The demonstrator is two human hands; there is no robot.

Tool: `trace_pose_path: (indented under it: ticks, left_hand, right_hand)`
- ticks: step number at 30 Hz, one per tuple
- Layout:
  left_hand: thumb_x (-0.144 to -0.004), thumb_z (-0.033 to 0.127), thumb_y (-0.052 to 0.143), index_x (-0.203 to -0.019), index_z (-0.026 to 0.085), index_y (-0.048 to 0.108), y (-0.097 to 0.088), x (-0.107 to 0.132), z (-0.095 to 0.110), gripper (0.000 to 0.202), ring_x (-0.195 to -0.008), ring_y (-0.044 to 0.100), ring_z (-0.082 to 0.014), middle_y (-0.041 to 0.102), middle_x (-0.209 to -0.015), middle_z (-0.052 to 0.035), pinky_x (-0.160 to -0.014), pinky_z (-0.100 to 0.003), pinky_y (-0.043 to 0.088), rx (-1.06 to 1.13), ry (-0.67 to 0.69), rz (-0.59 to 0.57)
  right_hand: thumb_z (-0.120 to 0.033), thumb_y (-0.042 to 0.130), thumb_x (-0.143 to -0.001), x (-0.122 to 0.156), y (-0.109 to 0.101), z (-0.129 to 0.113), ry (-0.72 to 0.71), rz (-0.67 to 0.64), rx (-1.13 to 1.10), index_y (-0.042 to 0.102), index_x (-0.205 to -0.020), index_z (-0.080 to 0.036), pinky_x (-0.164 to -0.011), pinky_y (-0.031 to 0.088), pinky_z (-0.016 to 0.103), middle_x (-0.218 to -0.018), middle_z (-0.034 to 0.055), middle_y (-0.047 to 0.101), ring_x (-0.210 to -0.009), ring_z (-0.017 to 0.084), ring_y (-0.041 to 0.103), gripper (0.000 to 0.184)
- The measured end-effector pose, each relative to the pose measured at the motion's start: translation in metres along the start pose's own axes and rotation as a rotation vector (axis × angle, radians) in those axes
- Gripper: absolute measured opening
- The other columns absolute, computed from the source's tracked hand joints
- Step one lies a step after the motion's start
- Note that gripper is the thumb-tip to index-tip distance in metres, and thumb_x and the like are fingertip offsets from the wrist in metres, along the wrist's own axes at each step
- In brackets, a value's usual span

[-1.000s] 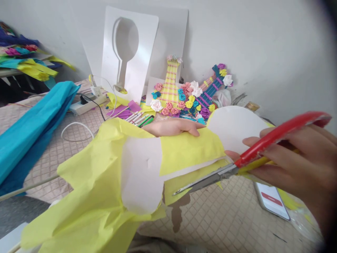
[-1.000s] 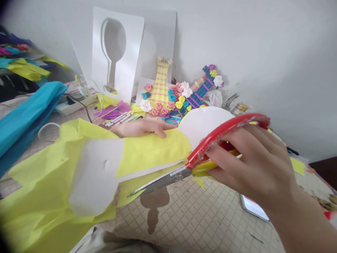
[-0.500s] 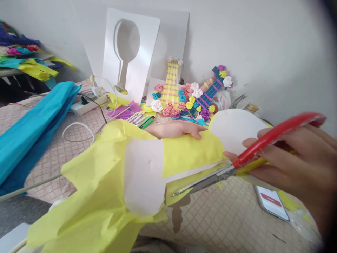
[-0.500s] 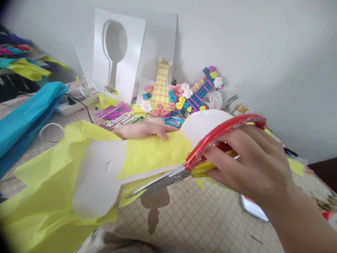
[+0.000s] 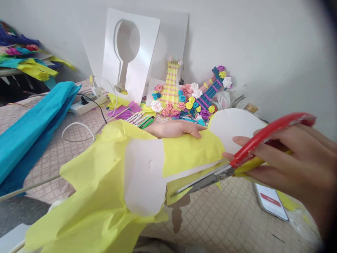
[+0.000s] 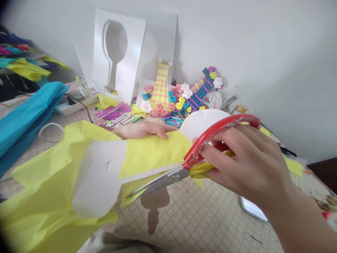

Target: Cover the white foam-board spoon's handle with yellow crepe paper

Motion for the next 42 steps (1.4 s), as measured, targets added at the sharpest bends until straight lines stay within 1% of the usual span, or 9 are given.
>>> trace_pose_path:
  ticks: [4, 11, 15, 18, 24, 28, 34, 38, 42]
  left_hand:
    - [-0.073, 0.018, 0.042, -0.126, 0.019, 0.044, 0.000, -0.001, 0.001, 0.053, -0.109, 0.051, -0.0198, 0.062, -0.112, 0.0005, -0.093, -0.032, 0.038, -0.012, 0.003, -0.017]
    - [-0.074, 0.017, 0.040, -0.127, 0.018, 0.042, 0.001, 0.001, 0.000, 0.053, -0.108, 0.052, -0.0198, 0.061, -0.114, 0.0001, -0.093, -0.033, 0.038, 0.018, 0.023, -0.026]
    - [-0.073, 0.015, 0.039, -0.127, 0.015, 0.041, 0.002, 0.001, 0.000, 0.054, -0.108, 0.052, -0.0205, 0.061, -0.114, -0.0019, -0.094, -0.035, 0.037, 0.035, 0.016, -0.013]
    - [-0.073, 0.016, 0.041, -0.128, 0.013, 0.040, 0.002, 0.001, 0.000, 0.056, -0.109, 0.051, -0.0214, 0.061, -0.115, -0.0035, -0.094, -0.035, 0.037, 0.043, 0.007, 0.004]
    - [-0.073, 0.017, 0.042, -0.130, 0.013, 0.037, 0.001, 0.001, -0.001, 0.058, -0.113, 0.048, -0.0211, 0.059, -0.117, -0.0042, -0.097, -0.034, 0.034, 0.049, -0.006, 0.024]
    - [-0.073, 0.016, 0.041, -0.131, 0.015, 0.036, 0.001, 0.002, -0.001, 0.058, -0.113, 0.048, -0.0212, 0.060, -0.117, -0.0040, -0.098, -0.035, 0.032, 0.058, -0.012, 0.023]
    - [-0.075, 0.012, 0.040, -0.126, 0.013, 0.043, 0.003, 0.003, 0.004, 0.052, -0.111, 0.050, -0.0207, 0.062, -0.113, -0.0045, -0.098, -0.033, 0.031, 0.046, -0.037, 0.048]
    - [-0.073, 0.011, 0.040, -0.120, 0.014, 0.050, 0.006, 0.004, 0.005, 0.047, -0.108, 0.053, -0.0208, 0.064, -0.109, -0.0028, -0.096, -0.031, 0.034, 0.051, -0.031, 0.058]
    - [-0.071, 0.014, 0.046, -0.111, 0.015, 0.058, 0.004, 0.004, 0.003, 0.041, -0.108, 0.053, -0.0219, 0.068, -0.101, -0.0015, -0.094, -0.031, 0.036, 0.011, -0.011, 0.143]
  right_hand:
    - [-0.033, 0.060, -0.075, 0.000, 0.001, -0.001, 0.001, -0.004, -0.008, 0.055, -0.068, -0.022, -0.047, 0.036, 0.030, -0.069, 0.0045, 0.049, -0.058, 0.017, 0.046, 0.014]
    - [-0.038, 0.047, -0.083, 0.003, 0.001, 0.001, -0.014, -0.007, -0.013, 0.056, -0.068, -0.025, -0.051, 0.039, 0.032, -0.068, 0.0046, 0.052, -0.060, 0.019, 0.050, 0.022]
    - [-0.034, 0.052, -0.081, 0.002, 0.000, 0.001, -0.030, 0.006, -0.018, 0.052, -0.072, -0.024, -0.051, 0.038, 0.031, -0.069, 0.0041, 0.052, -0.059, 0.018, 0.050, 0.013]
    - [-0.034, 0.052, -0.081, -0.001, 0.000, 0.000, -0.027, 0.003, -0.012, 0.050, -0.072, -0.023, -0.049, 0.038, 0.031, -0.069, 0.0050, 0.051, -0.059, 0.018, 0.049, 0.015]
    - [-0.016, 0.050, -0.079, -0.007, 0.000, -0.005, 0.021, -0.027, -0.006, 0.046, -0.068, -0.022, -0.050, 0.037, 0.031, -0.067, 0.0044, 0.048, -0.060, 0.019, 0.046, 0.013]
    - [-0.012, 0.051, -0.075, -0.008, 0.001, -0.005, 0.008, -0.027, 0.011, 0.045, -0.069, -0.023, -0.050, 0.036, 0.030, -0.066, 0.0033, 0.048, -0.060, 0.018, 0.045, 0.014]
    - [-0.017, 0.043, -0.081, -0.008, 0.002, -0.005, -0.022, -0.028, -0.001, 0.042, -0.070, -0.024, -0.051, 0.033, 0.030, -0.067, 0.0023, 0.044, -0.060, 0.018, 0.041, 0.013]
    - [-0.017, 0.043, -0.082, -0.008, 0.001, -0.004, -0.024, -0.037, 0.003, 0.040, -0.069, -0.024, -0.051, 0.032, 0.030, -0.067, 0.0016, 0.041, -0.059, 0.017, 0.039, 0.015]
    - [-0.018, 0.045, -0.082, -0.009, 0.001, -0.004, -0.004, -0.050, -0.010, 0.040, -0.070, -0.024, -0.052, 0.032, 0.031, -0.069, 0.0027, 0.042, -0.062, 0.018, 0.039, 0.014]
Point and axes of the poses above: each hand's wrist, its own x-axis away from the middle knuckle, its own y-axis out of the palm, z = x × y, the point moved 1 cm from there along -x, towards the middle knuckle
